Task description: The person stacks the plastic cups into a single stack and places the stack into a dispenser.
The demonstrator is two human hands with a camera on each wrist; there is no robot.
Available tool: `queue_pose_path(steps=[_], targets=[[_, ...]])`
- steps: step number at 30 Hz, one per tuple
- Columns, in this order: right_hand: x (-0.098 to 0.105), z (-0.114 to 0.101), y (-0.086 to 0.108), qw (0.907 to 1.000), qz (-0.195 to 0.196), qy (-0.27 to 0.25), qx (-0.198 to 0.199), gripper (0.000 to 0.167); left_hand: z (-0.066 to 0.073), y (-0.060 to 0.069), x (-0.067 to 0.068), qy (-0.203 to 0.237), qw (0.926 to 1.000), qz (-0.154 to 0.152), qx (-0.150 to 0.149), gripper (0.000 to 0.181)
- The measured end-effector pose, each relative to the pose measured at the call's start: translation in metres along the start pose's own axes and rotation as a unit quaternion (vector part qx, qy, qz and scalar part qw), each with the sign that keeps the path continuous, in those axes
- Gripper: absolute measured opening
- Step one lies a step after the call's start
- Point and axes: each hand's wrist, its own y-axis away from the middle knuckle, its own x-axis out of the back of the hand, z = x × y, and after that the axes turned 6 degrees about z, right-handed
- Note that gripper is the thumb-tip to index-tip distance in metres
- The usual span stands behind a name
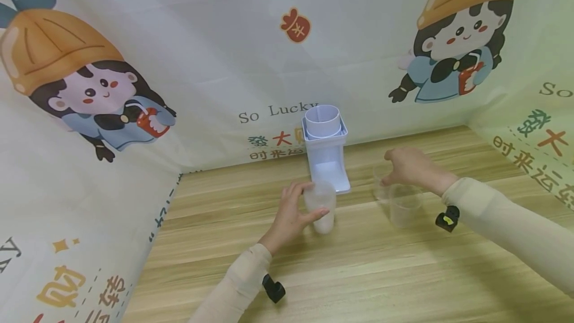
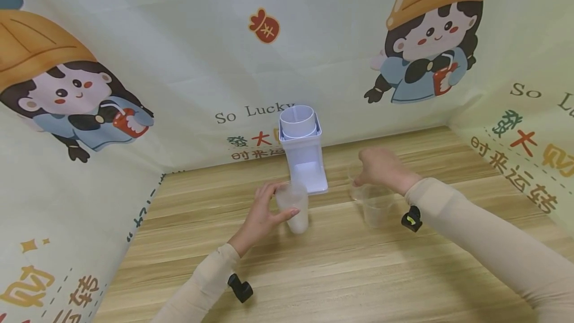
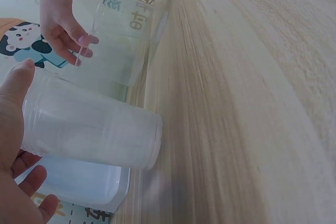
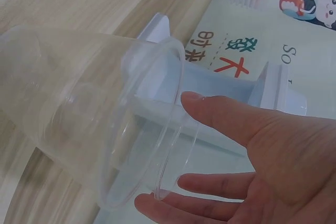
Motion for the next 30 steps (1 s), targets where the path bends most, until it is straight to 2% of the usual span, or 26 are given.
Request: queue_pose_path(steps=[11, 19, 30], targets=[[0.000, -0.007, -0.002, 0.9997, 0.006, -0.020, 0.010, 0.070, 0.001, 0.000, 0.000, -0.001, 0.9999, -0.006, 0.009, 0.071], [-0.003, -0.015, -0.002, 0.9992, -0.020, -0.034, 0.011, 0.069, 0.002, 0.000, 0.001, 0.001, 0.9998, -0.010, 0.015, 0.071], [-0.008, -0.031, 0.006, 0.9976, -0.025, -0.048, 0.044, 0.069, 0.001, 0.000, 0.000, 0.006, 0.9999, -0.006, 0.008, 0.071]])
